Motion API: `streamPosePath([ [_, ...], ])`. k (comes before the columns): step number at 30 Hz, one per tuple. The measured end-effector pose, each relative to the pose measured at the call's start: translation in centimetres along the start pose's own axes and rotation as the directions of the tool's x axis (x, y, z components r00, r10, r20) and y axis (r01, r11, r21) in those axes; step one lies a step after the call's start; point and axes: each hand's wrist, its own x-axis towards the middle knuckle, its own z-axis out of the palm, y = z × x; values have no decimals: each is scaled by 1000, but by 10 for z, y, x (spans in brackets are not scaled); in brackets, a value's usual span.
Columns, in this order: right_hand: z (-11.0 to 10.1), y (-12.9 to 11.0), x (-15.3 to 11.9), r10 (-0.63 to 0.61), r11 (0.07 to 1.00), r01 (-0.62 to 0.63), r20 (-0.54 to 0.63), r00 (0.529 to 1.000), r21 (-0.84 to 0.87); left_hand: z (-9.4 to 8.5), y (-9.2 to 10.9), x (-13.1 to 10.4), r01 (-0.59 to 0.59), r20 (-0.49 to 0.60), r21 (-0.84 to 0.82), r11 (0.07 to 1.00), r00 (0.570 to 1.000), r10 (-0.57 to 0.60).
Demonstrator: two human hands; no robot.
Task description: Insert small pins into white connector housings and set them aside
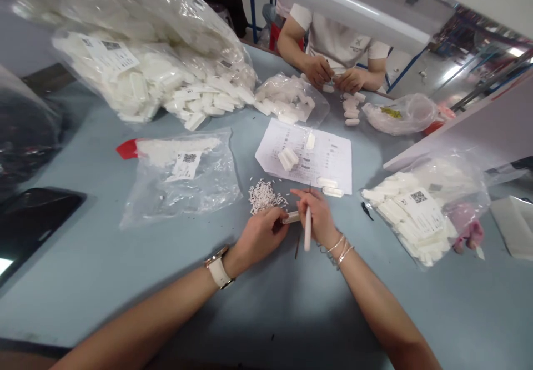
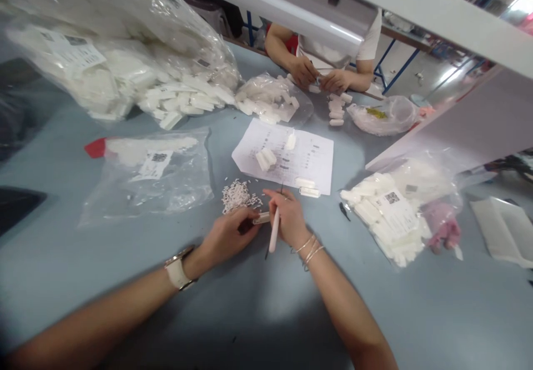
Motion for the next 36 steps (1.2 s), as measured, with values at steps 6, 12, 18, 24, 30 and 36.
streamPosePath([
  [6,0,7,10,0,1000,-4,257,966,16,-1,3,0,-16,41,19,1000,999,15],
  [12,-6,4,9,199,973,-219,215,956,76,-2,3,1,28,45,-43,999,999,-26],
  [18,0,13,4,382,912,-377,3,924,161,-2,3,1,42,50,-55,998,998,-39],
  [24,3,18,10,314,949,-315,52,948,22,-1,2,2,36,36,-67,997,999,-34],
  [30,5,22,8,316,942,-323,82,945,93,-4,4,3,54,41,-51,997,998,-52],
  [36,1,17,2,470,811,-411,-44,882,417,-3,0,1,128,13,-119,985,992,-127],
])
